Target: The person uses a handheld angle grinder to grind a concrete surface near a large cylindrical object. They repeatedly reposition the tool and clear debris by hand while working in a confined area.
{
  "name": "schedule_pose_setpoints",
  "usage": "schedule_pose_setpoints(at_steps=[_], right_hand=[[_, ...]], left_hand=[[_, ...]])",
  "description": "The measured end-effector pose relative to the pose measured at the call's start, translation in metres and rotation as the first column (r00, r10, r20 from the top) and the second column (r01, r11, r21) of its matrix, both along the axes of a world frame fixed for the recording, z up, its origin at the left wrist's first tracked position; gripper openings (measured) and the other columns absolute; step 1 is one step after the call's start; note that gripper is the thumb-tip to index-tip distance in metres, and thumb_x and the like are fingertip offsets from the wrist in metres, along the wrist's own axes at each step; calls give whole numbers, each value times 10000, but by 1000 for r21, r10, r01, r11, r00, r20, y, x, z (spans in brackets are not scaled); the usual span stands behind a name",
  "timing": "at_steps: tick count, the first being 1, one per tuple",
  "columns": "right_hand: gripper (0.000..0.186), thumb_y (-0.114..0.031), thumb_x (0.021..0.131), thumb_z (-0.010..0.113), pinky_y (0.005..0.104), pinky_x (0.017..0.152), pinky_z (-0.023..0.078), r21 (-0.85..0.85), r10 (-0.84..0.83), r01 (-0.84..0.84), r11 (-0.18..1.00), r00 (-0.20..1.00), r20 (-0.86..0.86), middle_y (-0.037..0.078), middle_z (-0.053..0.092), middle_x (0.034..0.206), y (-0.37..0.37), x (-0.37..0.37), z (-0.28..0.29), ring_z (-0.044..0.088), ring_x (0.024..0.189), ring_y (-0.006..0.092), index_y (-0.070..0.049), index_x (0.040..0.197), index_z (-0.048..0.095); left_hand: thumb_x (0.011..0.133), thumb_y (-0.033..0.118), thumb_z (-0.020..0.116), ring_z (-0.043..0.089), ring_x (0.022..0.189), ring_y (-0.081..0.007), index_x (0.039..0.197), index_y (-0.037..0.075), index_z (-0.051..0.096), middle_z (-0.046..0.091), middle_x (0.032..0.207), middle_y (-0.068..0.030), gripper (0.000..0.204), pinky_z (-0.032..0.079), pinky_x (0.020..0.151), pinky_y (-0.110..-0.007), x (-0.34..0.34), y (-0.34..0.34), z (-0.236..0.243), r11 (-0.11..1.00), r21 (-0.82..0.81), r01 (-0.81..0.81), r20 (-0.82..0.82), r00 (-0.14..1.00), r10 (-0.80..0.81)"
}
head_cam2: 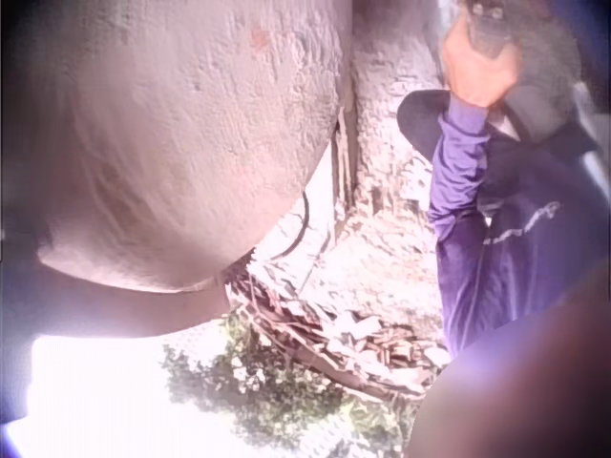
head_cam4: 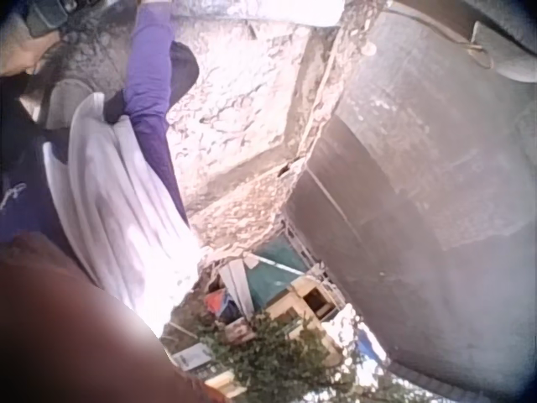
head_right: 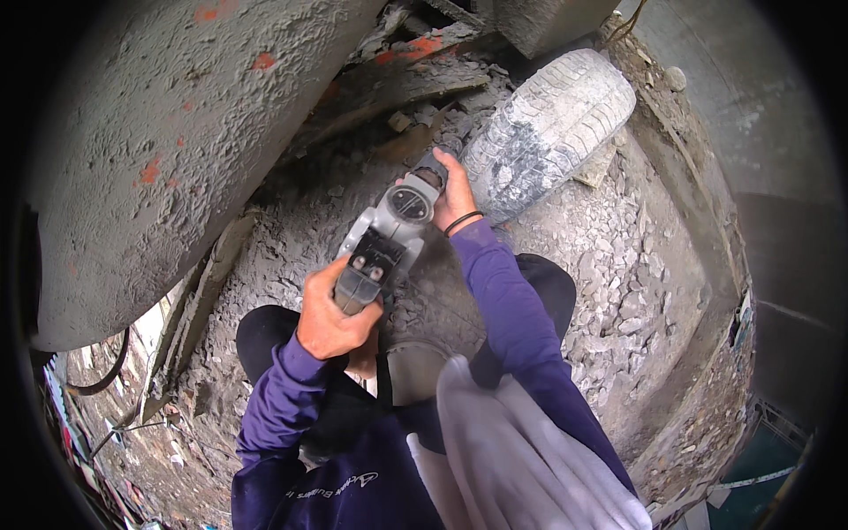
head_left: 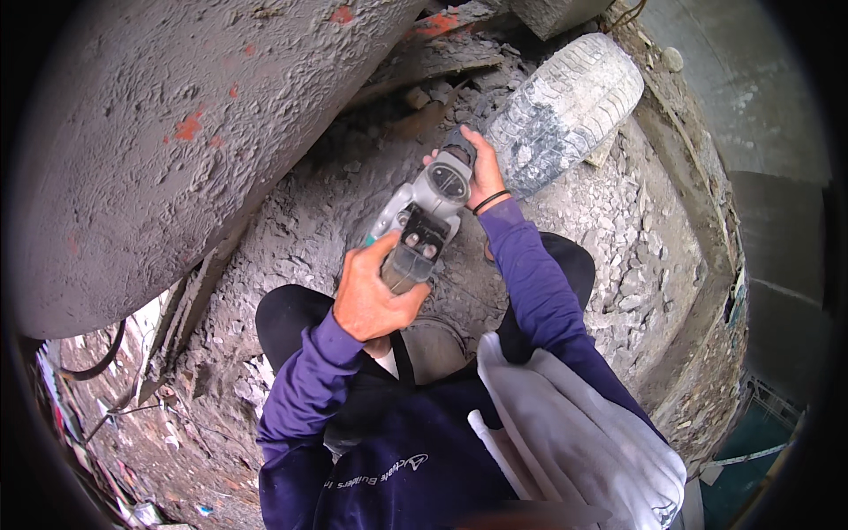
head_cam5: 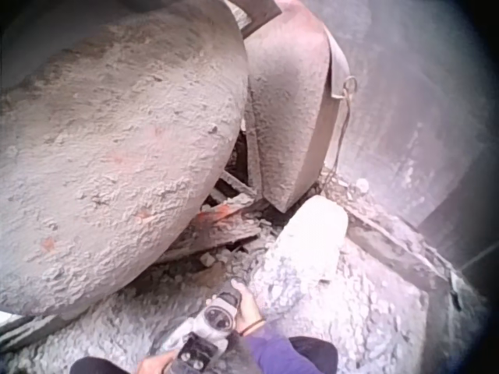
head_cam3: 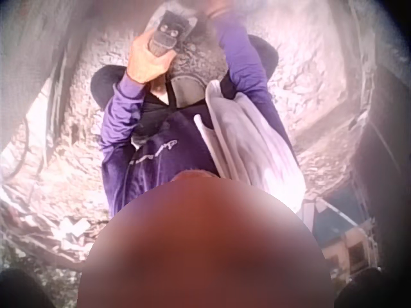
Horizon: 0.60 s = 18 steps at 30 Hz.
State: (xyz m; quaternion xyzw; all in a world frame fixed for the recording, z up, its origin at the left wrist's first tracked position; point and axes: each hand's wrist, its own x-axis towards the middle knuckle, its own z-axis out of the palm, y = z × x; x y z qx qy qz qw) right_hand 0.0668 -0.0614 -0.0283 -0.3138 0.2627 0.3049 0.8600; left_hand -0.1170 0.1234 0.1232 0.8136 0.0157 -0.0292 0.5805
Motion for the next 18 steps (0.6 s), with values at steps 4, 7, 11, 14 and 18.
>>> schedule_pose_setpoints(at_steps=[4,7,11,14,18], right_hand=[[449,-416,929,761,509,901,611,-80,-64,63,995,998,-15,177,713,1012,14,-6,-3,730,955,367,-34,1125,627],[417,-405,930,756,491,907,594,-120,-80,79,990,997,-1,140,716,1013,22,-4,1,717,942,323,-64,1139,638],[408,-420,931,739,494,962,557,-94,-77,77,993,997,-3,121,727,1063,3,19,-30,705,997,308,-93,1161,658],[433,-461,919,741,510,996,545,-147,-24,14,989,997,-70,114,734,1047,8,29,-5,706,993,313,-94,1137,670],[422,-459,909,749,538,1017,531,-66,-106,104,992,994,-32,109,728,1053,2,41,-22,695,1023,333,-101,1117,664]], left_hand=[[783,18,692,633,767,-78,1010,-22,693,703,817,-28,230,528,708,-290,-3,14,14,982,-159,-102,-154,985,78],[789,19,692,625,769,-81,1010,-25,688,694,813,-23,225,520,714,-283,3,19,-2,982,-157,-108,-171,982,81],[787,22,686,608,783,-89,1021,-17,695,695,822,-31,238,520,735,-297,31,7,-16,986,-167,13,-133,990,-36],[787,39,688,625,782,-111,1028,-15,698,712,832,-71,247,528,744,-320,49,5,-1,973,-208,-101,-196,979,59],[841,60,684,600,774,-103,989,-22,690,665,790,-27,169,517,739,-312,72,3,4,998,-58,-6,-13,1000,6]])
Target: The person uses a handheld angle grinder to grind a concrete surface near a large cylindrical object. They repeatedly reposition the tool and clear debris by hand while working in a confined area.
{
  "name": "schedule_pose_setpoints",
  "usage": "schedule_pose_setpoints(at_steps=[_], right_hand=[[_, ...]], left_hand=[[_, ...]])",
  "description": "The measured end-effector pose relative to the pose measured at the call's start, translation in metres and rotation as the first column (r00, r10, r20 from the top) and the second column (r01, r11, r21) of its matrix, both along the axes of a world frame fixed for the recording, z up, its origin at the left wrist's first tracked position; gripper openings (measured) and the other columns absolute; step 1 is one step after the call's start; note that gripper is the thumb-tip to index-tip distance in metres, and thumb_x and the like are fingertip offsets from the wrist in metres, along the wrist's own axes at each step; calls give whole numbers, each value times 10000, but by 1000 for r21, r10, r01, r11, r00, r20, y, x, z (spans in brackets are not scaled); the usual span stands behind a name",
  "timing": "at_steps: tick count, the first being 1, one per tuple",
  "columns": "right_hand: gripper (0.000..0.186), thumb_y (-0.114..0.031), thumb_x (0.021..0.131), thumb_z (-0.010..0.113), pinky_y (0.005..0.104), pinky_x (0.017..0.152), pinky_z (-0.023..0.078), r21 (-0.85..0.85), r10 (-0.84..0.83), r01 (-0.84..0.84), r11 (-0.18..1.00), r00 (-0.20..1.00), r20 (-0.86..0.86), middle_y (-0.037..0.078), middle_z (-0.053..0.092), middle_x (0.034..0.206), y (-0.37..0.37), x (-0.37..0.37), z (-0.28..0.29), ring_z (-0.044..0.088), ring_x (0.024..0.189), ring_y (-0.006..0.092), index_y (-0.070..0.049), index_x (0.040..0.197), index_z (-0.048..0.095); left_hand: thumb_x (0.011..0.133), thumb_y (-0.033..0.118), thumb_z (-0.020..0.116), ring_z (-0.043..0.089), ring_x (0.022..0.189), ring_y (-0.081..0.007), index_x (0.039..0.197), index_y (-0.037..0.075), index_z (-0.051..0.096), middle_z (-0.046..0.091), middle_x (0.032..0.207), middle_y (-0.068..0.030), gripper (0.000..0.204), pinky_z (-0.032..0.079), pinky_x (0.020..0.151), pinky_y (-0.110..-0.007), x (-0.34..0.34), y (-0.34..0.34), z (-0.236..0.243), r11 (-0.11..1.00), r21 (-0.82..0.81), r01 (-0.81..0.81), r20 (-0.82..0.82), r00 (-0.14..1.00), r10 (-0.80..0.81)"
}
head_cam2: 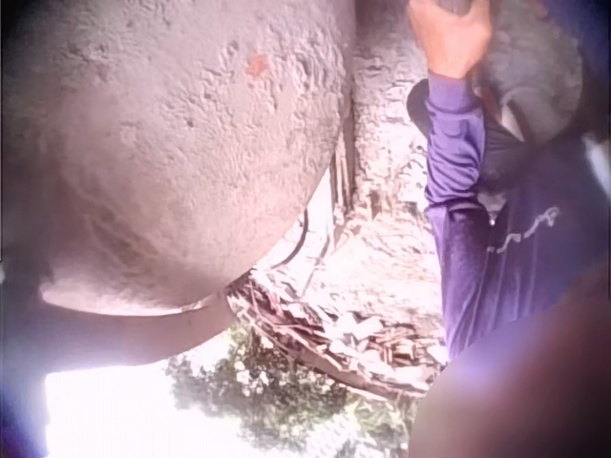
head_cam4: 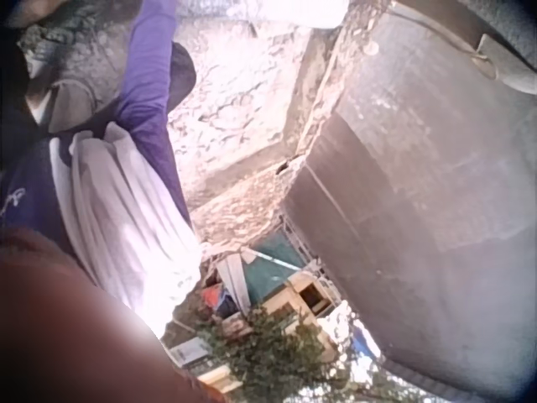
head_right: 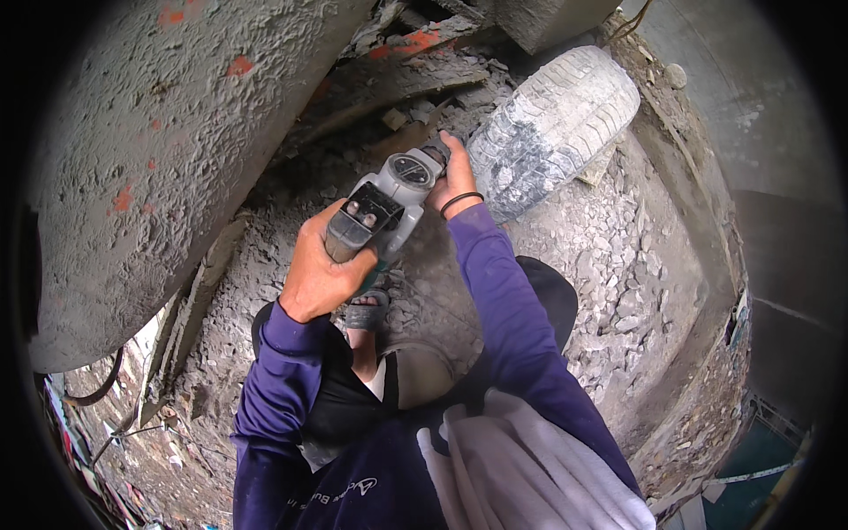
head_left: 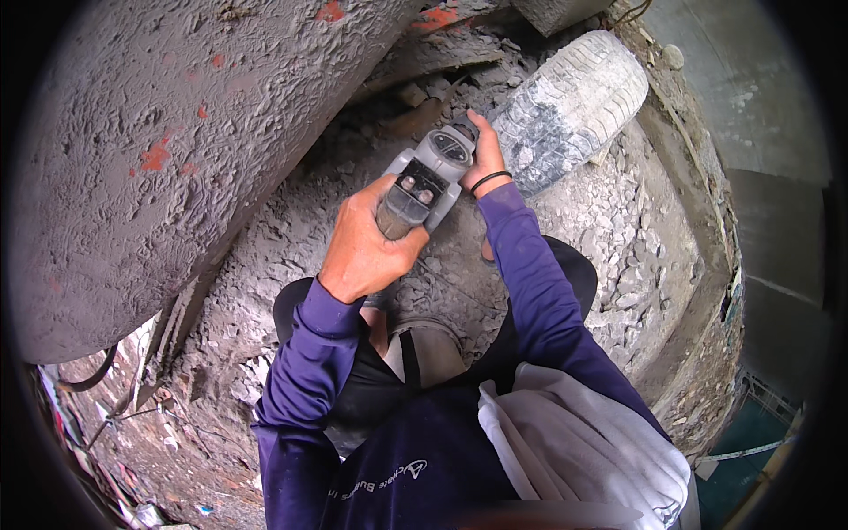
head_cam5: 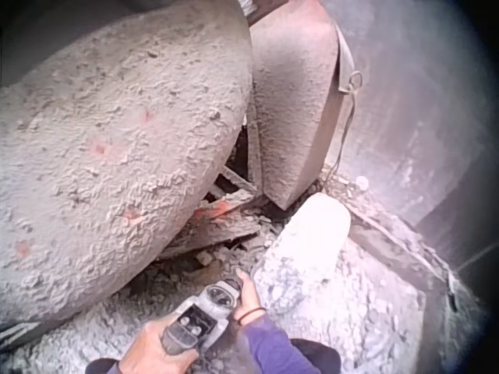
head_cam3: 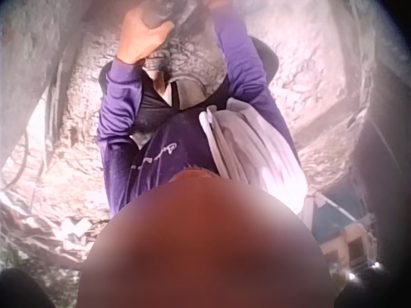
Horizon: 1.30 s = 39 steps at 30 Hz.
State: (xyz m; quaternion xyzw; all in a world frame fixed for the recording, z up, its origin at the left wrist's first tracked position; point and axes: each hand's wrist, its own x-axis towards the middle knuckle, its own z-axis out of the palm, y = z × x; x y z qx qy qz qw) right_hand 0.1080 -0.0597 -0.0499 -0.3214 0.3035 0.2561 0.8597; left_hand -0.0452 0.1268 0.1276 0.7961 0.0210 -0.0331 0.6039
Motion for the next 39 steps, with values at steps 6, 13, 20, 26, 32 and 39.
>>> schedule_pose_setpoints(at_steps=[6,13,20,26,32,39], right_hand=[[364,-403,904,766,525,994,555,-4,-66,66,998,995,-80,113,724,996,5,13,-15,705,969,325,-93,1070,673],[437,-434,951,722,601,954,590,0,-114,114,993,993,-27,234,709,949,-5,24,-52,718,939,463,-21,1069,635],[524,-491,947,730,624,952,589,54,-41,44,998,997,-73,219,683,987,-4,13,-39,712,982,476,-10,1113,603],[612,-567,936,719,593,876,620,18,-21,23,1000,996,-86,203,682,971,-2,13,-48,729,998,473,-18,1156,564],[644,-603,946,689,566,840,631,-29,1,-3,1000,996,-85,198,697,947,-6,15,-56,740,993,466,-4,1148,567],[631,-602,969,661,588,905,608,1,38,-38,999,995,-89,215,702,957,-8,14,-50,728,1032,479,-6,1156,574]], left_hand=[[832,149,776,683,725,-180,977,-21,725,725,787,-128,230,543,719,-367,6,1,-30,995,-59,-81,-169,983,70],[841,139,773,704,732,-168,935,-25,724,736,782,-127,196,551,708,-364,12,-6,-35,996,-65,-54,-166,985,43],[877,95,734,616,722,-78,923,-12,702,696,771,-28,121,520,678,-312,-2,-9,-55,993,-63,-95,-147,985,85],[820,103,775,733,726,-193,957,-23,712,739,784,-134,196,560,688,-367,-10,-11,-68,990,-81,-111,-173,980,95],[813,93,765,745,740,-203,961,-27,706,742,790,-140,200,563,693,-372,-12,-17,-69,990,-67,-128,-172,978,115],[813,100,761,754,755,-217,960,-34,700,739,793,-160,209,562,698,-380,-13,-20,-67,989,-38,-142,-172,976,133]])
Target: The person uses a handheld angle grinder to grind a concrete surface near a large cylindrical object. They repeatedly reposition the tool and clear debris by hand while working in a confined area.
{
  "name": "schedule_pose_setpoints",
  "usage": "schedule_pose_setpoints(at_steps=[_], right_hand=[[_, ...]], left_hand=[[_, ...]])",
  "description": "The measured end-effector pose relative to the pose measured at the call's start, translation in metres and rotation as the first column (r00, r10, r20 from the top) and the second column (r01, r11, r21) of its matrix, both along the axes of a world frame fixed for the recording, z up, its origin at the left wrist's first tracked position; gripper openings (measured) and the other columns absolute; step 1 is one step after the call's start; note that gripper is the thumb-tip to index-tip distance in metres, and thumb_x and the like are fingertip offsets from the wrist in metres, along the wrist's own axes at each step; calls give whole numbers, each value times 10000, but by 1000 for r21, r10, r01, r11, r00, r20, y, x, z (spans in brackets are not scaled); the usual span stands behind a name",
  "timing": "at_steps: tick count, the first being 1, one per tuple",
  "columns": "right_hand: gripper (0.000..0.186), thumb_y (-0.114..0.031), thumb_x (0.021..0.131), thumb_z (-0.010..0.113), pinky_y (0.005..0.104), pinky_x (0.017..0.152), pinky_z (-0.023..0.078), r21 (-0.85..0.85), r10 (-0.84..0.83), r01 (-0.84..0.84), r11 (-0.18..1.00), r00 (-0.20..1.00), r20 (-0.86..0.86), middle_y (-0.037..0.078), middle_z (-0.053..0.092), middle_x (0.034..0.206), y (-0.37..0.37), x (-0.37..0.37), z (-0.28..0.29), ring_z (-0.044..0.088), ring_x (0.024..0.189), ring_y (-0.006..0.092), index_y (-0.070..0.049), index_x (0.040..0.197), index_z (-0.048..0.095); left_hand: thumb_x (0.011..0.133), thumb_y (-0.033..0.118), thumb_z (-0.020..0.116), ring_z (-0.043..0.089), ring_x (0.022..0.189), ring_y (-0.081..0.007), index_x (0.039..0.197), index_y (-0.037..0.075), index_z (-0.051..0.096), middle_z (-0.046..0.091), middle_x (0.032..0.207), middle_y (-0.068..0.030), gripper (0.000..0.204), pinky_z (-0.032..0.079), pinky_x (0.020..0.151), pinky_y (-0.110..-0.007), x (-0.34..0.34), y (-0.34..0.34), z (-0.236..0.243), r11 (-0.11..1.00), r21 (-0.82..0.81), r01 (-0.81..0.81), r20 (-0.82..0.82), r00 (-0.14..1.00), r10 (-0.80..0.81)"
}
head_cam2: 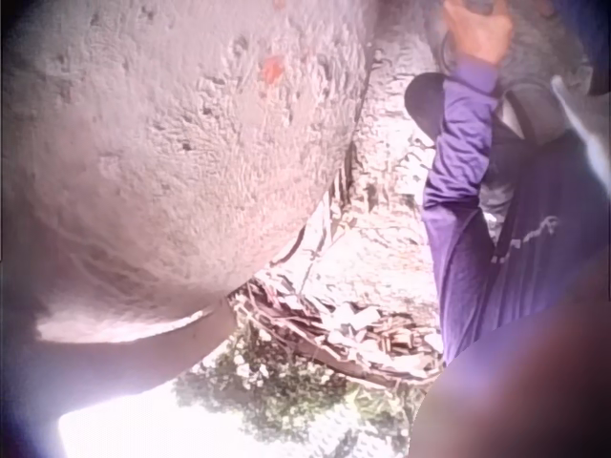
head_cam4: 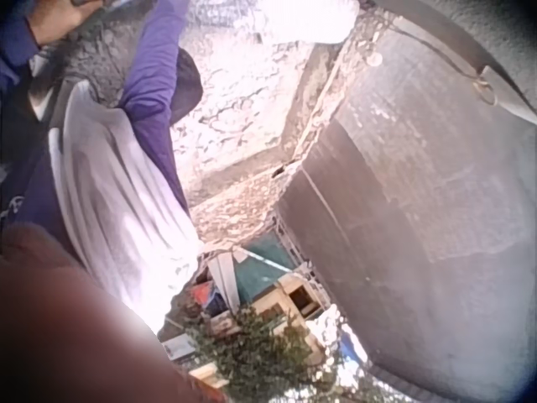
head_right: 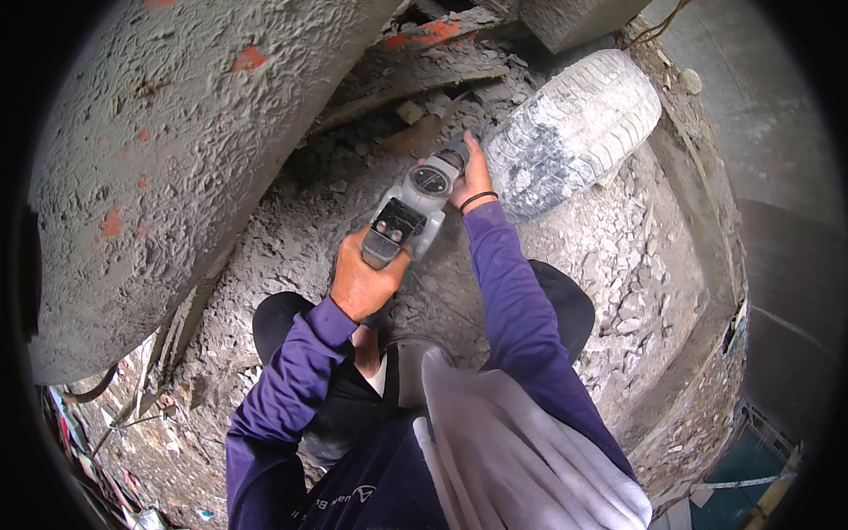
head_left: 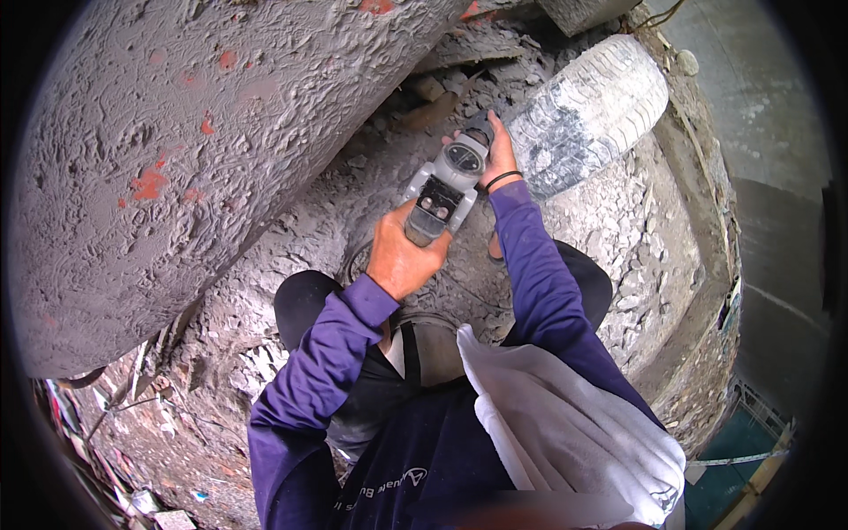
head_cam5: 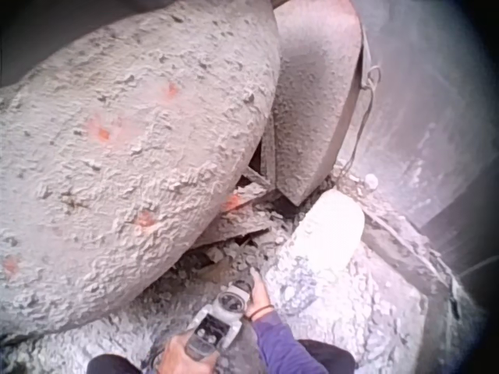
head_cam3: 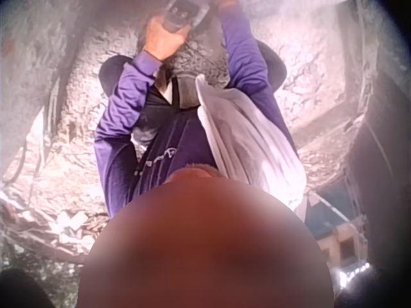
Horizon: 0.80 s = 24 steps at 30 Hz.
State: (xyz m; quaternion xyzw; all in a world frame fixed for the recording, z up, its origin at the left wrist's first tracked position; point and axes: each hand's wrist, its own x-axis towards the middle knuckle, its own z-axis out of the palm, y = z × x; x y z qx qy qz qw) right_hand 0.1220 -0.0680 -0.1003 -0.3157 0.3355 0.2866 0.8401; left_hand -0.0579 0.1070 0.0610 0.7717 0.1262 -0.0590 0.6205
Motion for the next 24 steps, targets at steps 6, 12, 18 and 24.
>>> schedule_pose_setpoints(at_steps=[6,12,18,24], right_hand=[[596,-585,980,656,622,949,583,25,-18,18,1000,1000,25,245,688,978,-5,3,-9,704,1065,521,-31,1178,559],[582,-573,977,664,626,942,584,53,-30,29,998,999,24,254,689,979,-4,2,-8,700,1057,537,-38,1175,551],[575,-582,981,645,617,896,599,63,-22,22,998,1000,7,244,697,948,-5,4,-9,706,1039,530,-43,1165,560],[579,-592,985,629,608,865,609,54,-23,22,998,1000,15,235,695,934,-4,3,-13,710,1037,520,-45,1166,561]], left_hand=[[817,109,764,744,735,-217,950,-32,701,731,776,-164,204,557,691,-385,2,-1,0,1000,4,7,3,1000,-7],[811,122,765,743,718,-228,925,-31,706,723,751,-161,201,558,692,-392,4,1,4,999,35,30,-27,999,-29],[800,115,756,747,721,-248,930,-28,712,725,757,-165,198,563,703,-399,3,-2,-3,1000,18,24,-33,999,-24],[799,108,751,757,747,-250,958,-24,718,737,784,-172,208,567,718,-397,2,-1,-8,999,13,43,-50,998,-42]])
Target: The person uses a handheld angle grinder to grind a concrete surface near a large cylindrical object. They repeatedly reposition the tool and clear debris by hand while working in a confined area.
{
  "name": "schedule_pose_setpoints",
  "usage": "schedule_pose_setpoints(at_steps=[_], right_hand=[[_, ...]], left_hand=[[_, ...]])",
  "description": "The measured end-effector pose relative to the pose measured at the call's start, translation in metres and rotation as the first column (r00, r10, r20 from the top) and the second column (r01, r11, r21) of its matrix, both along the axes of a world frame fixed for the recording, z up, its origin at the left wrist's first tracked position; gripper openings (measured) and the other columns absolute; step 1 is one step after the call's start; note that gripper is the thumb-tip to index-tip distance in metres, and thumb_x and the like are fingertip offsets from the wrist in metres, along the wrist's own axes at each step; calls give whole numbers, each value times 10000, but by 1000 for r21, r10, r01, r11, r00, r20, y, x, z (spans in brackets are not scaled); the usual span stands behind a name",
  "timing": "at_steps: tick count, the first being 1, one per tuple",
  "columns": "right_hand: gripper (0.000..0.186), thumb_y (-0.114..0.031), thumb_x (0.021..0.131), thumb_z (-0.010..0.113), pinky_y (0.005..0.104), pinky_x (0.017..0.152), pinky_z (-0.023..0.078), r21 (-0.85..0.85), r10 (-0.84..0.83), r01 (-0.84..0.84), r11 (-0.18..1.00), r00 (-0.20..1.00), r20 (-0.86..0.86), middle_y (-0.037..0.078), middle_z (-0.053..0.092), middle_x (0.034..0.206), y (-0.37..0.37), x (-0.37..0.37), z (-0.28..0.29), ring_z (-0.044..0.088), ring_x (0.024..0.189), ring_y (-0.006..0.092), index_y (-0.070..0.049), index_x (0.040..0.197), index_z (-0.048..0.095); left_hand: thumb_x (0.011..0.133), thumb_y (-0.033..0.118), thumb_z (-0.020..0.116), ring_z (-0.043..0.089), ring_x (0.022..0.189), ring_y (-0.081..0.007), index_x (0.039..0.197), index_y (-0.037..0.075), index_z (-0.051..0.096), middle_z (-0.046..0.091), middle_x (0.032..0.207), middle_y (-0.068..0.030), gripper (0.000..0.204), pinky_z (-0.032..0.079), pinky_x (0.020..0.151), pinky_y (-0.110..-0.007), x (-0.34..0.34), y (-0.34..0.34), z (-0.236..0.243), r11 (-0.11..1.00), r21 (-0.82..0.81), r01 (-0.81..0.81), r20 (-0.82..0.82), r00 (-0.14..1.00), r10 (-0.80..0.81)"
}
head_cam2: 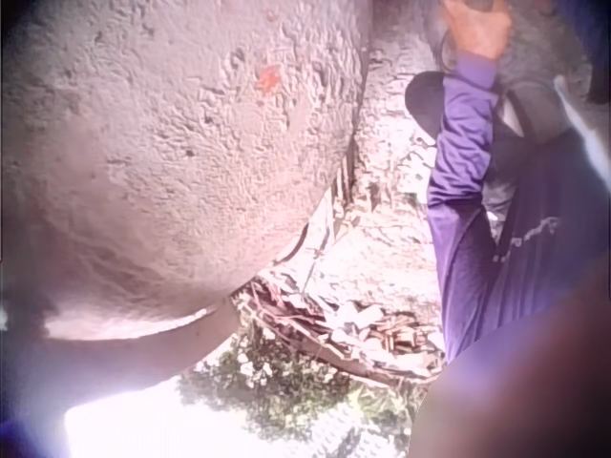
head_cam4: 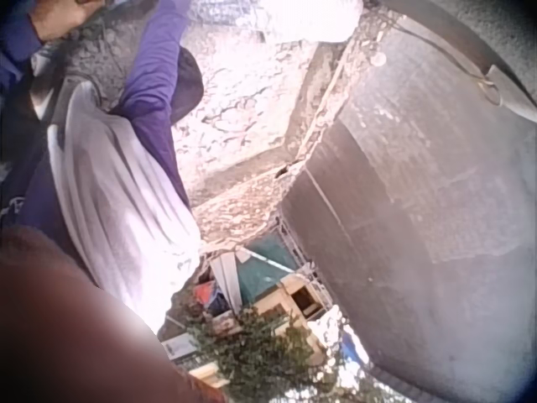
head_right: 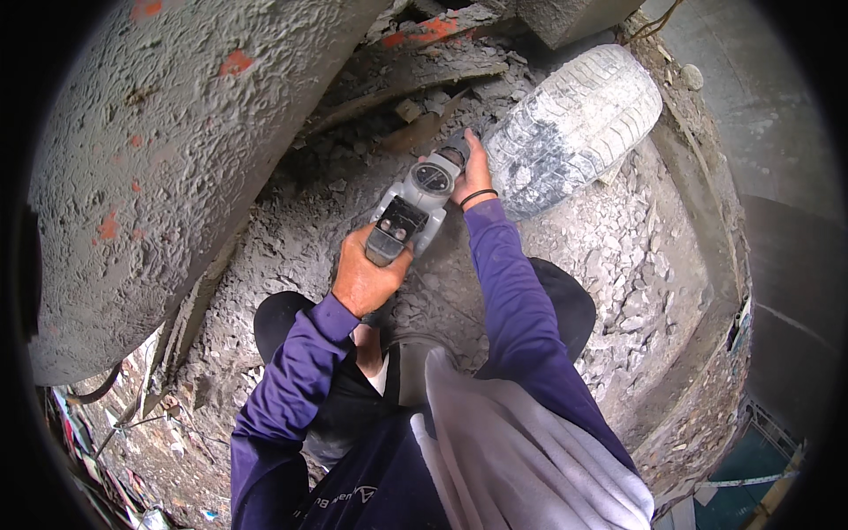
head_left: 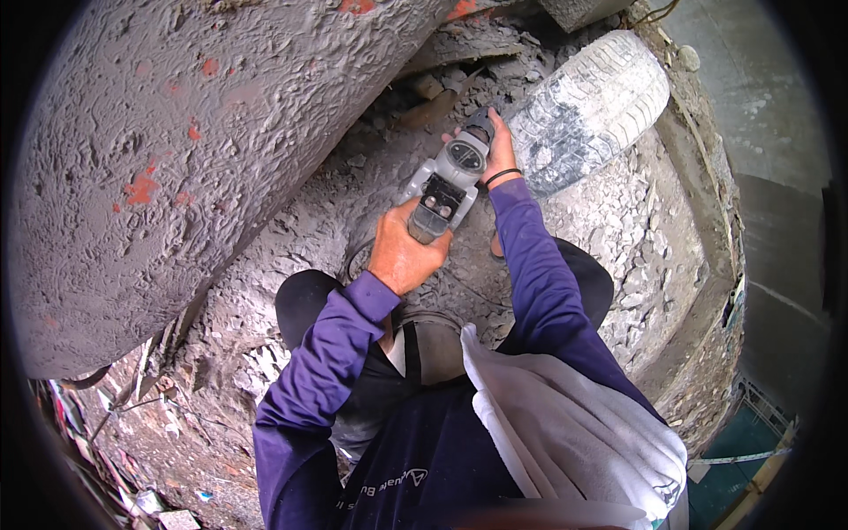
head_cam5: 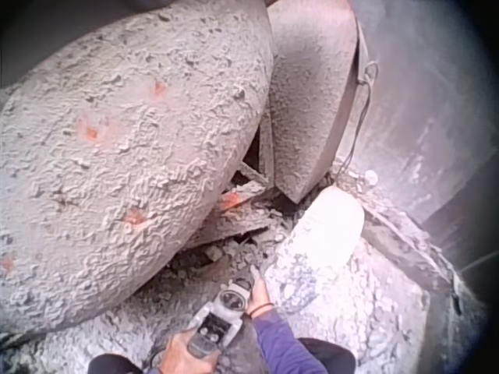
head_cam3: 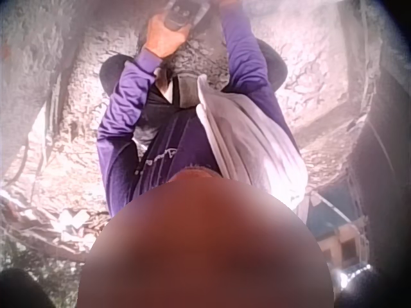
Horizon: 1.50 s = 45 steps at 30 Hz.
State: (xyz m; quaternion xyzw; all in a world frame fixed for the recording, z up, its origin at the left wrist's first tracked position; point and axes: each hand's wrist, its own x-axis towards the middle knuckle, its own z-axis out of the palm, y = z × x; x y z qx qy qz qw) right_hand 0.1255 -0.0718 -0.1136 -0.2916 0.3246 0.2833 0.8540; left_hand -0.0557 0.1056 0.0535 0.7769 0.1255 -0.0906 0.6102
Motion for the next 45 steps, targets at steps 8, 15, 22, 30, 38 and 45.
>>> schedule_pose_setpoints(at_steps=[8,15,22,30,38,45], right_hand=[[603,-603,978,640,596,829,624,-20,-4,4,1000,1000,9,228,687,942,2,-2,-4,720,1005,515,-46,1187,541],[631,-598,973,653,589,836,624,-26,-18,18,1000,1000,18,217,670,931,6,-6,-10,724,991,505,-33,1222,520],[652,-597,966,670,594,876,615,-10,-1,2,1000,999,51,222,666,947,7,-19,6,719,1025,505,-4,1201,533],[552,-558,981,679,557,829,640,115,10,-31,993,984,180,226,698,940,10,-55,102,732,1054,488,-14,1057,621],[413,-486,978,667,486,950,572,48,-82,71,996,950,302,142,725,1032,21,5,122,717,966,307,-85,1074,645],[683,-599,1011,507,511,1132,458,171,-38,-12,985,957,286,208,698,1333,1,43,112,655,1225,372,1,1304,649]], left_hand=[[804,89,749,768,785,-252,998,-20,719,747,818,-174,224,574,735,-389,-2,1,-3,1000,2,7,11,1000,-7],[804,92,763,769,797,-257,1003,-22,717,746,828,-179,233,571,736,-388,-10,4,-14,1000,26,0,29,1000,-1],[820,112,766,771,810,-267,1007,-24,717,742,826,-193,237,569,738,-411,-17,3,1,999,50,-9,7,1000,8],[855,82,806,751,768,-222,1005,-21,712,753,820,-127,205,567,694,-349,-47,-10,102,997,76,33,171,984,-46],[913,92,764,619,794,-92,1048,-31,716,725,868,-37,189,525,740,-300,11,-22,143,982,184,33,276,958,-83],[877,161,773,701,805,-153,1031,-50,716,759,875,-150,267,560,767,-354,68,-43,143,964,263,37,295,948,-117]])
